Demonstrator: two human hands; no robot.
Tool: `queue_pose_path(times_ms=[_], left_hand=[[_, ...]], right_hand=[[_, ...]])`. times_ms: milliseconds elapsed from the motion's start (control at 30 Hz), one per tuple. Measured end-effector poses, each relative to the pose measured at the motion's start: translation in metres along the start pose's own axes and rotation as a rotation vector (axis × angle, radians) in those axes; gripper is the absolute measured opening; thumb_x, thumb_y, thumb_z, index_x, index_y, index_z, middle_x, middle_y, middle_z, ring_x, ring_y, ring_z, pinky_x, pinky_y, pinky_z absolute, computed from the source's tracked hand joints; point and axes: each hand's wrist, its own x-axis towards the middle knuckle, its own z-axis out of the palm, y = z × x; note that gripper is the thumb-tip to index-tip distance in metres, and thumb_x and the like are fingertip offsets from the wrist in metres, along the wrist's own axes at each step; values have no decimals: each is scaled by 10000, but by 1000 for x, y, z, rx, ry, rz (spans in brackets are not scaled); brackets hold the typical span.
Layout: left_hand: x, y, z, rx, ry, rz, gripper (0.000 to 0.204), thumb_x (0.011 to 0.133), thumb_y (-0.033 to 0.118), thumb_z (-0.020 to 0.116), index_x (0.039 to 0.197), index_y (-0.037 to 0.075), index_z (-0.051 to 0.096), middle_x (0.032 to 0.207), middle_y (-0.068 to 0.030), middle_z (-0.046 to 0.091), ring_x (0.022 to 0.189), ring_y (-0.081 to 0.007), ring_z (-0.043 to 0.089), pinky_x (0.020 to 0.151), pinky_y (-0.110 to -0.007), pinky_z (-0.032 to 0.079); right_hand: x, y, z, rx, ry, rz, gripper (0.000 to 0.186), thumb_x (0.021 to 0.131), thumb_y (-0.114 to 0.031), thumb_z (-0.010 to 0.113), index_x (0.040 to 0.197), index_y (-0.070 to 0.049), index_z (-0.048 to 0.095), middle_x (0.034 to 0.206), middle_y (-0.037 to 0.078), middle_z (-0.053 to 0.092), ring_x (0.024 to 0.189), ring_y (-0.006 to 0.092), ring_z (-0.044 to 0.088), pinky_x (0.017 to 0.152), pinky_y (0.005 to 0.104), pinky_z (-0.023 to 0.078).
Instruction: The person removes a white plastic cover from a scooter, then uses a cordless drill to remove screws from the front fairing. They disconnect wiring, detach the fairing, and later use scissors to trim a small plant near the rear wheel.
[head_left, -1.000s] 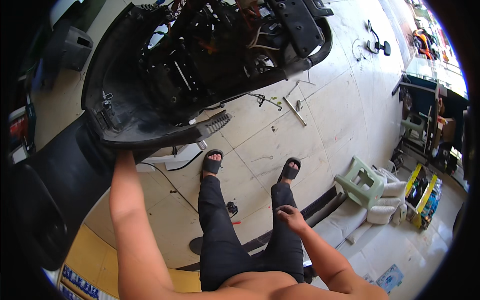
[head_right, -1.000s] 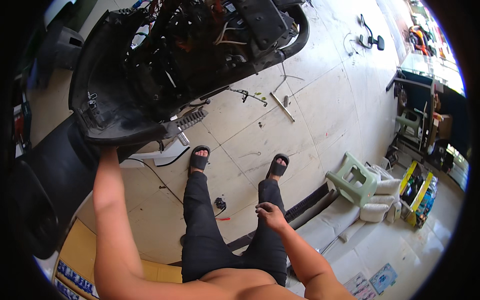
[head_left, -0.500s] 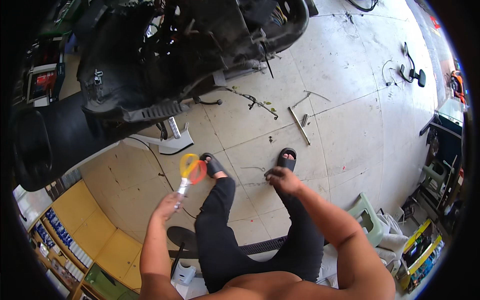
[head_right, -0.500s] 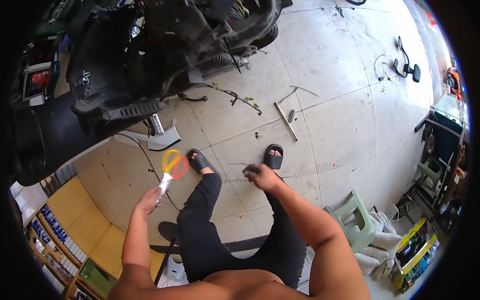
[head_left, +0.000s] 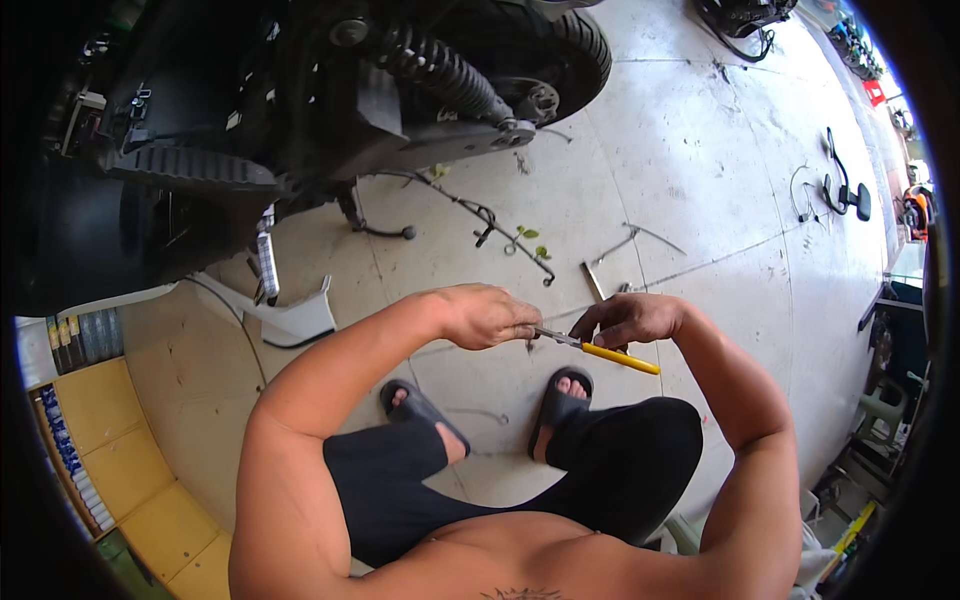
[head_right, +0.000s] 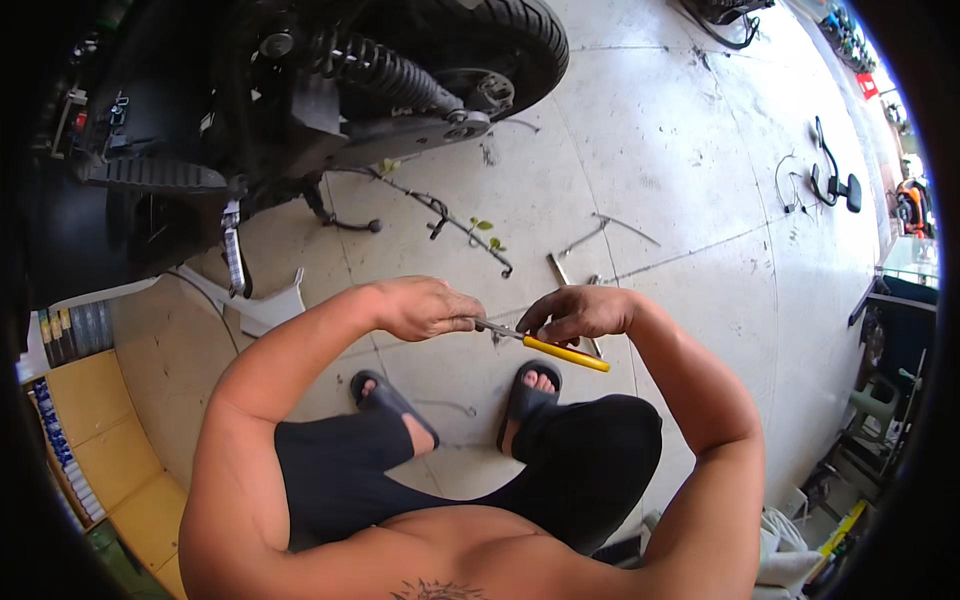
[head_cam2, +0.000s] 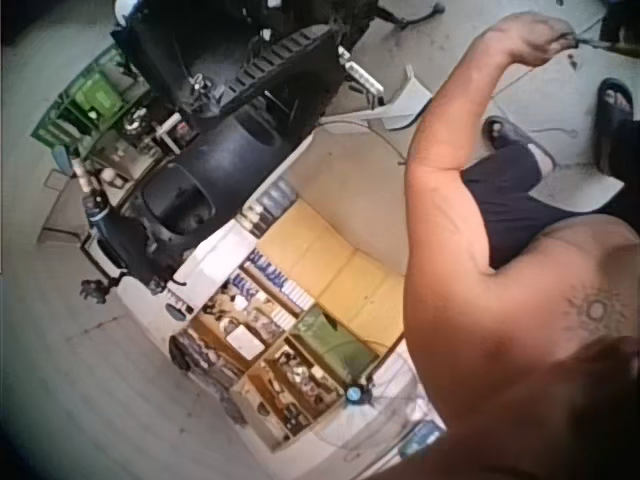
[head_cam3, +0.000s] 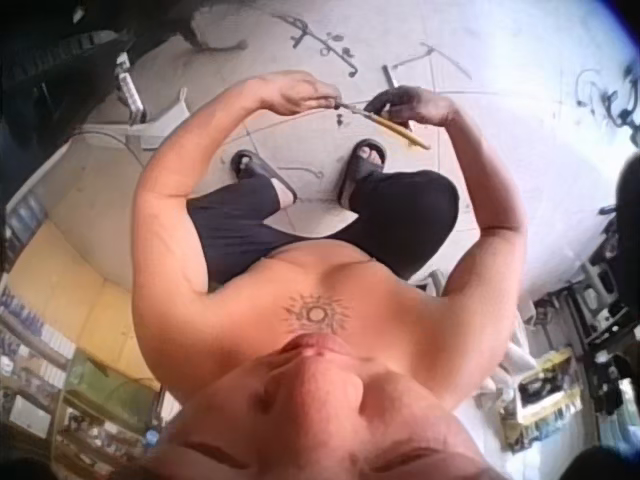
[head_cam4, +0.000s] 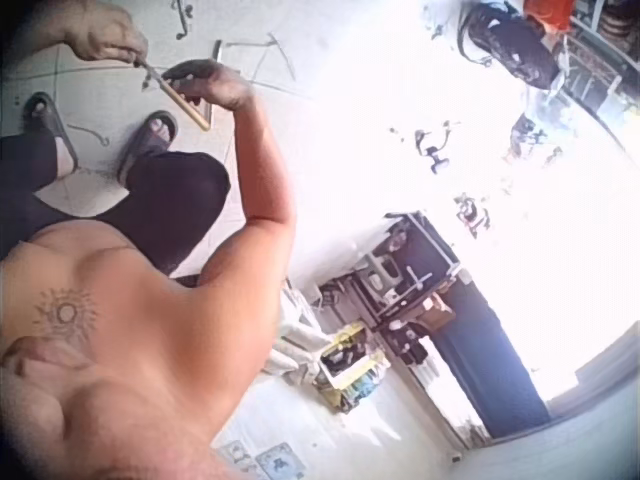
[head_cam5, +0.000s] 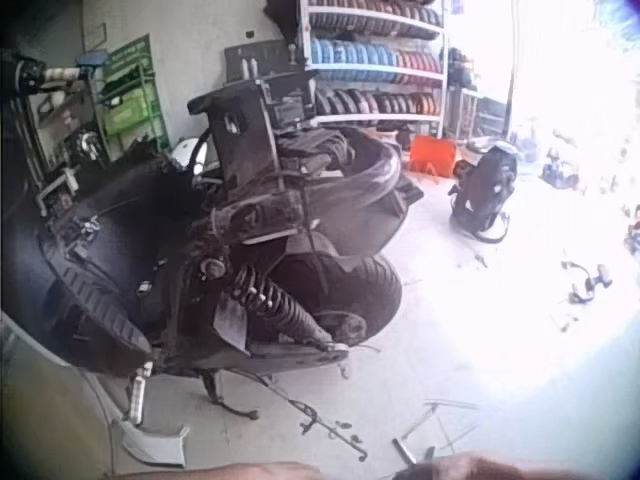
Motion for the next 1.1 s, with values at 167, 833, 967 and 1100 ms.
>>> queue_pose_path(times_ms=[167, 833, 967, 1100], left_hand=[[49, -26, 18, 202, 87, -99, 250, 981, 320, 444, 1043, 109, 564, 992, -142, 646, 974, -359, 590, 836, -452, 460], [23, -108, 23, -1529, 1016, 566, 250, 972, 149, 496, 1213, 135, 559, 1109, -108, 631, 971, -271, 638, 817, -388, 534], [-4, -48, 12, -1741, 1071, 596, 305, 955, 325, 552, 1179, 118, 559, 1141, -147, 592, 1074, -312, 607, 867, -435, 518], [-32, -11, 10, -1741, 1051, 219, 273, 941, 269, 592, 1133, 86, 531, 1133, -150, 575, 1044, -307, 624, 778, -380, 550]], right_hand=[[30, 74, -35, -107, -70, -71, 668, 750, -99, 659, 1390, -83, 467, 1044, 72, 601, 853, 131, 569, 763, 272, 494], [26, 131, 7, 644, 414, -574, 744, 823, -488, 707, 1360, -62, 417, 994, 71, 556, 918, 223, 587, 746, 384, 528], [16, 105, 5, 464, 550, -657, 686, 811, -464, 733, 1294, -53, 471, 892, 39, 548, 768, 140, 531, 653, 280, 459], [-2, 51, 6, 39, 699, -576, 506, 849, -316, 733, 1216, -40, 520, 764, 10, 518, 661, 87, 470, 568, 249, 385]])
